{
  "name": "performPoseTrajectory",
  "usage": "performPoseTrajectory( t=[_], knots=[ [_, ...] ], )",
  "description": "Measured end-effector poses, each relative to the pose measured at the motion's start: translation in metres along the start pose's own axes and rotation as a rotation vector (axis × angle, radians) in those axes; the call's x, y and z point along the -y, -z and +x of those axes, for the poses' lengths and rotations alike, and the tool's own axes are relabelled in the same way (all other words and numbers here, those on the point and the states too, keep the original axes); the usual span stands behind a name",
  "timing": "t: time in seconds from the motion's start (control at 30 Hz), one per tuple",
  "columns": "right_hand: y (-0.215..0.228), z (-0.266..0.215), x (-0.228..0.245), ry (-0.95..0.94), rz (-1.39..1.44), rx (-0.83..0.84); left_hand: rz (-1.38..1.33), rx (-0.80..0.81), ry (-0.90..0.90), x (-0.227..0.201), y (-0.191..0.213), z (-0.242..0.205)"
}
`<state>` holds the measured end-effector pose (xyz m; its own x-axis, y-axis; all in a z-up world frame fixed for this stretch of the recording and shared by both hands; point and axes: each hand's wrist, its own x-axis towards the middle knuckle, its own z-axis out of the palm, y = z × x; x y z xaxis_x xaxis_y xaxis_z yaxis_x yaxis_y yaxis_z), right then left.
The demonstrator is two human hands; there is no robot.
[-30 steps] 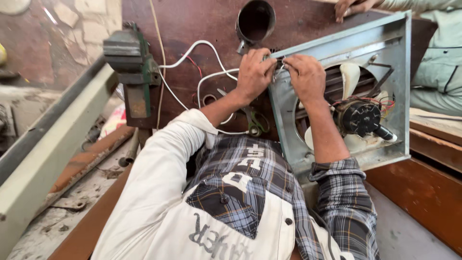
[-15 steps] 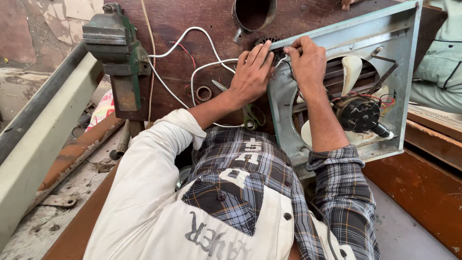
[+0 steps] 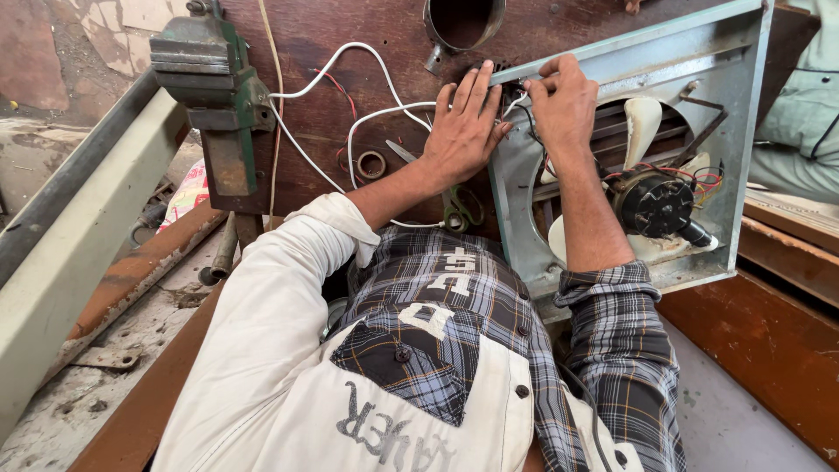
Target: The person repairs a ceiling fan by connecting and taping wires to the motor and housing. They use electrical tape to secure connections and handle the fan blades and motor components throughout the process.
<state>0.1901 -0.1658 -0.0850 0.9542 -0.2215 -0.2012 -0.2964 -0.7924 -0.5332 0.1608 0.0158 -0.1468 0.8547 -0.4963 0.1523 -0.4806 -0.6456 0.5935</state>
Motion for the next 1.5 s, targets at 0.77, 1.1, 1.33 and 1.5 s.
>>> performPoseTrajectory(
  t=[0.77,1.1,1.33,1.5],
  knots=[
    [0.023,0.010,-0.011,-0.058,-0.006,0.187,-0.191,-0.316,-0.057,0.014,0.000,0.006],
    [0.036,-0.053,-0.012,0.346,-0.226,-0.099,-0.282,-0.389,-0.127,0.026,0.009,0.016],
    [0.004,-0.074,0.011,0.447,-0.189,-0.169,-0.375,-0.328,-0.184,0.025,0.021,0.015],
    [-0.013,-0.062,0.013,0.397,-0.044,-0.125,-0.400,-0.322,-0.164,0.014,0.028,0.011]
  ],
)
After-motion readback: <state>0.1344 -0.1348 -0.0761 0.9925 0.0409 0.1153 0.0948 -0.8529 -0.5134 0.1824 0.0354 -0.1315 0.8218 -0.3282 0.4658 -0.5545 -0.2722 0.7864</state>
